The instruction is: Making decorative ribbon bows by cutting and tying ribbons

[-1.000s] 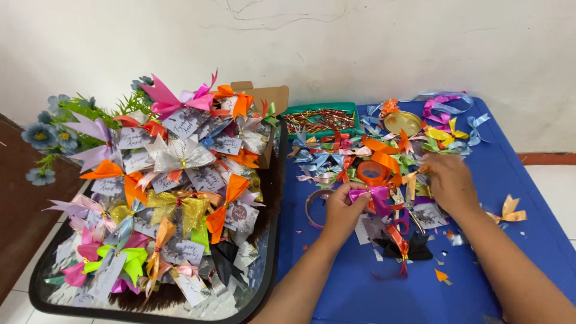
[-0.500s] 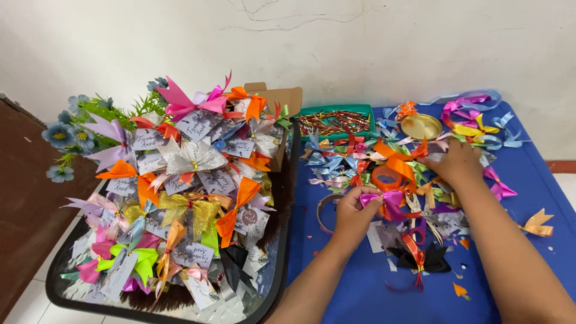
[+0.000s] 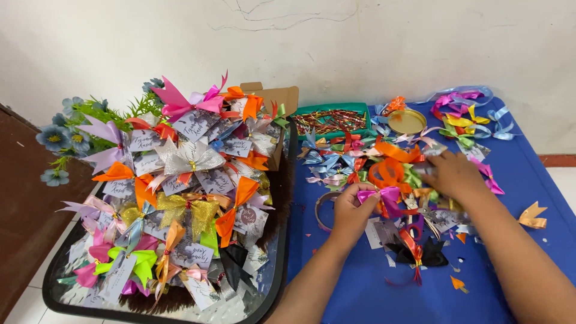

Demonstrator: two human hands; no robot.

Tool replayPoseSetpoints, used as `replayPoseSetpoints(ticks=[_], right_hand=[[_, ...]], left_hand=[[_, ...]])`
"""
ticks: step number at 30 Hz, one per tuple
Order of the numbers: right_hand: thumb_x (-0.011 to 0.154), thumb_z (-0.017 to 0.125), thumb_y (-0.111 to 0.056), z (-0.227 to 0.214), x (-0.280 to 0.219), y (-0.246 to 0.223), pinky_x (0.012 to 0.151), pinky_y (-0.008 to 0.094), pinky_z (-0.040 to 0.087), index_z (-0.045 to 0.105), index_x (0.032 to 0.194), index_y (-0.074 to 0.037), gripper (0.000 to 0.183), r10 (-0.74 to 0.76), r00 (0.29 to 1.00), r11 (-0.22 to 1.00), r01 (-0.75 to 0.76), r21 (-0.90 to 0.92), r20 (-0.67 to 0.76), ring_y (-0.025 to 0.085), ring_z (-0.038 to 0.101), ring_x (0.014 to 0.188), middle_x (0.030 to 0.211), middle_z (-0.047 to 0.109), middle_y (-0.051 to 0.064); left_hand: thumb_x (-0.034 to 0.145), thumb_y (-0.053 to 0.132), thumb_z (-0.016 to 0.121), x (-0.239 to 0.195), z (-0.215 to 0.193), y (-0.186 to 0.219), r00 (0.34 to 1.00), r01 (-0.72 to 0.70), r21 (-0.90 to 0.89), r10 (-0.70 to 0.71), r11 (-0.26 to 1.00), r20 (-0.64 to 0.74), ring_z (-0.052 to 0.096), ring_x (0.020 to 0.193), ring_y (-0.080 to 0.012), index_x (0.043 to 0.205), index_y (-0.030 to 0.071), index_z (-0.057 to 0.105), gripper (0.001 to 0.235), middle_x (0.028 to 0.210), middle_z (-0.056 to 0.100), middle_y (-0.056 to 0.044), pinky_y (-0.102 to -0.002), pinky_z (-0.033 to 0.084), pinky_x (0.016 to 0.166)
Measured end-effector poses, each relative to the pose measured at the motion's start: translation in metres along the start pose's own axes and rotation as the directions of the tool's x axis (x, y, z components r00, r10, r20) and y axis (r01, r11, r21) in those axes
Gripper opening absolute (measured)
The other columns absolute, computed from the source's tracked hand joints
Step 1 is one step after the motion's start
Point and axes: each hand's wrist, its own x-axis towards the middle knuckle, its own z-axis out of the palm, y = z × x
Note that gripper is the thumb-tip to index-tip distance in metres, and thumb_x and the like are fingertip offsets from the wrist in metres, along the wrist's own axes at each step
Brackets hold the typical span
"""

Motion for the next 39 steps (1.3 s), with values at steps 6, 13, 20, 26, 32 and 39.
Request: replayPoseSetpoints(ticks=[6, 13, 20, 26, 32, 39], right_hand=[[0.075, 0.083, -0.046, 0.055, -0.022, 0.038, 0.103, 0.044, 0.051, 0.065, 0.137, -0.022, 0.068, -0.181, 0.974, 0.966, 0.203, 0.16, -0.139, 0.034, 0.065, 0.117, 0.125, 0.068, 0.011], [0.071, 0.076, -0.061, 0.043, -0.047, 0.037, 0.105, 0.052, 0.044, 0.023, 0.161, -0.037, 0.107, -0.08, 0.996, 0.98, 0.07, 0.185, 0.049, 0.036, 0.034, 0.141, 0.165, 0.026, -0.002], [0.075, 0.085, -0.046, 0.045, -0.048, 0.033, 0.1, 0.043, 0.047, 0.055, 0.141, -0.023, 0.075, -0.047, 0.998, 0.916, 0.032, 0.401, 0.029, 0.029, 0.052, 0.127, 0.133, 0.062, 0.006], [0.083, 0.081, -0.03, 0.025, -0.073, 0.027, 0.078, 0.04, 0.048, 0.065, 0.122, -0.017, 0.044, 0.059, 0.996, 0.749, -0.085, 0.657, 0.061, 0.024, 0.061, 0.1, 0.111, 0.07, 0.006], [0.095, 0.074, -0.01, 0.043, -0.061, 0.054, 0.077, 0.036, 0.05, 0.07, 0.113, -0.005, 0.019, 0.186, 0.979, 0.243, 0.033, 0.97, -0.08, 0.021, 0.067, 0.079, 0.088, 0.074, 0.013], [0.108, 0.056, -0.005, 0.052, -0.054, 0.063, 0.074, 0.03, 0.05, 0.058, 0.131, -0.004, 0.024, 0.291, 0.937, 0.02, 0.194, 0.981, -0.192, 0.023, 0.069, 0.084, 0.098, 0.071, 0.017]], left_hand=[[0.091, 0.008, 0.072, 0.008, 0.001, -0.023, 1.0, -0.019, -0.052, 0.019, 0.998, 0.0, 0.068, 0.058, -0.0173, 0.1, 0.008, 0.068, 0.011, 0.083, 0.069, -0.008, -0.026, 0.054, 0.055], [0.091, 0.012, 0.072, 0.003, 0.0, -0.002, 1.0, -0.007, -0.005, 0.007, 1.0, -0.027, 0.069, 0.065, -0.0151, 0.1, 0.008, 0.07, 0.01, 0.094, 0.071, -0.006, -0.029, 0.059, 0.062], [0.091, 0.014, 0.071, 0.005, 0.001, -0.002, 1.0, 0.029, 0.06, -0.029, 0.998, -0.006, 0.071, 0.062, -0.0166, 0.102, 0.009, 0.069, 0.011, 0.099, 0.072, -0.007, -0.026, 0.054, 0.051], [0.092, 0.015, 0.07, 0.004, 0.0, -0.003, 0.999, 0.045, 0.106, -0.044, 0.993, -0.008, 0.07, 0.063, -0.0153, 0.102, 0.01, 0.07, 0.012, 0.082, 0.071, -0.007, -0.027, 0.054, 0.057], [0.092, 0.017, 0.071, 0.006, -0.002, -0.004, 0.998, 0.061, 0.135, -0.058, 0.989, -0.026, 0.071, 0.065, -0.0153, 0.103, 0.009, 0.071, 0.013, 0.083, 0.072, -0.007, -0.027, 0.055, 0.059], [0.093, 0.017, 0.071, 0.004, -0.001, -0.005, 0.999, 0.041, 0.122, -0.042, 0.992, -0.001, 0.072, 0.063, -0.0172, 0.102, 0.009, 0.07, 0.011, 0.08, 0.071, -0.008, -0.028, 0.057, 0.052]])
